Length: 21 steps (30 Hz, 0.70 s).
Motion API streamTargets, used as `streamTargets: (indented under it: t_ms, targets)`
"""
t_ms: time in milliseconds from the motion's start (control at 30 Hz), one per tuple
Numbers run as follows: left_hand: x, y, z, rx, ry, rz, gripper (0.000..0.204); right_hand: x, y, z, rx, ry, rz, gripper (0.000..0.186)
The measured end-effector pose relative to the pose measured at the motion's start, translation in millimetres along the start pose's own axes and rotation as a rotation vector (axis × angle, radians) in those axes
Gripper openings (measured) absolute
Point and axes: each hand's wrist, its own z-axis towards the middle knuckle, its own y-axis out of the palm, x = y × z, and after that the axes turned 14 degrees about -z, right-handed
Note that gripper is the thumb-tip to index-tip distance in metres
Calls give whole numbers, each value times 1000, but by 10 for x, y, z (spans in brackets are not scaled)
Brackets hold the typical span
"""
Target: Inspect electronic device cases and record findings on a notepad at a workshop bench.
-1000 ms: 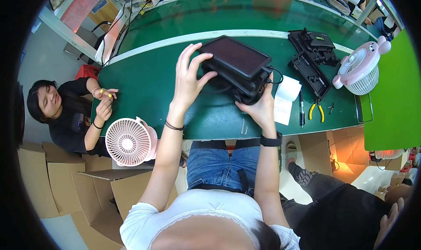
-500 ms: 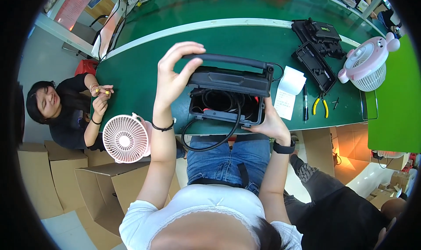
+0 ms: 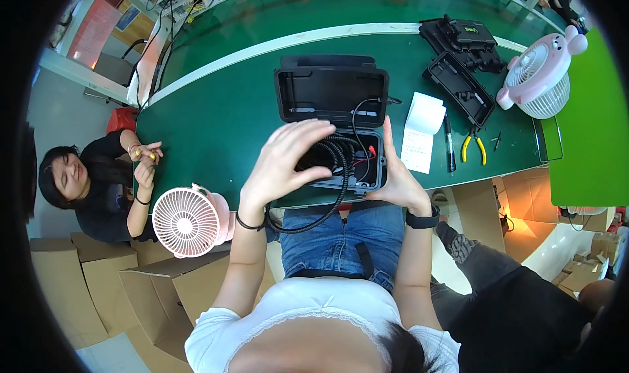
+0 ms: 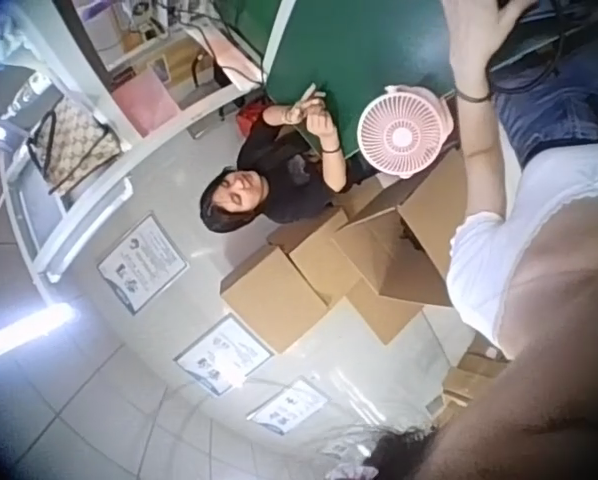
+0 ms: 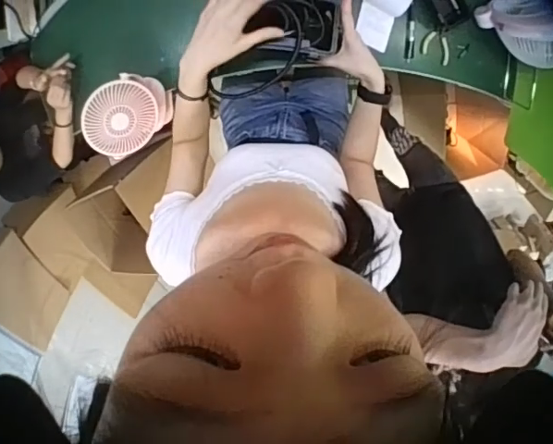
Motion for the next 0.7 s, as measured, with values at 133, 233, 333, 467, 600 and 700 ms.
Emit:
streamTargets:
  t_ms: [133,233,333,467,600,700]
  targets:
    - [-79,-16,-73,96,20,-174,24,69,44,-3,-10,4,31,145]
    - [-139,-28,-198,237,119,-214,28,63,38,-12,-23,12,7,143]
    - [-171,-8,-434,577,194,-397,25,69,21,-16,-47,68,101,146]
    - [-252,-96,-626,1199,185,-245,28,16,32,-25,-32,103,163,144]
    - [-261,-254,-655,1011,-216,558,26,38,55,-30,-6,8,125,138]
    - [-434,-201,-704,591,-334,497,35,49,63,-49,4,27,131,137]
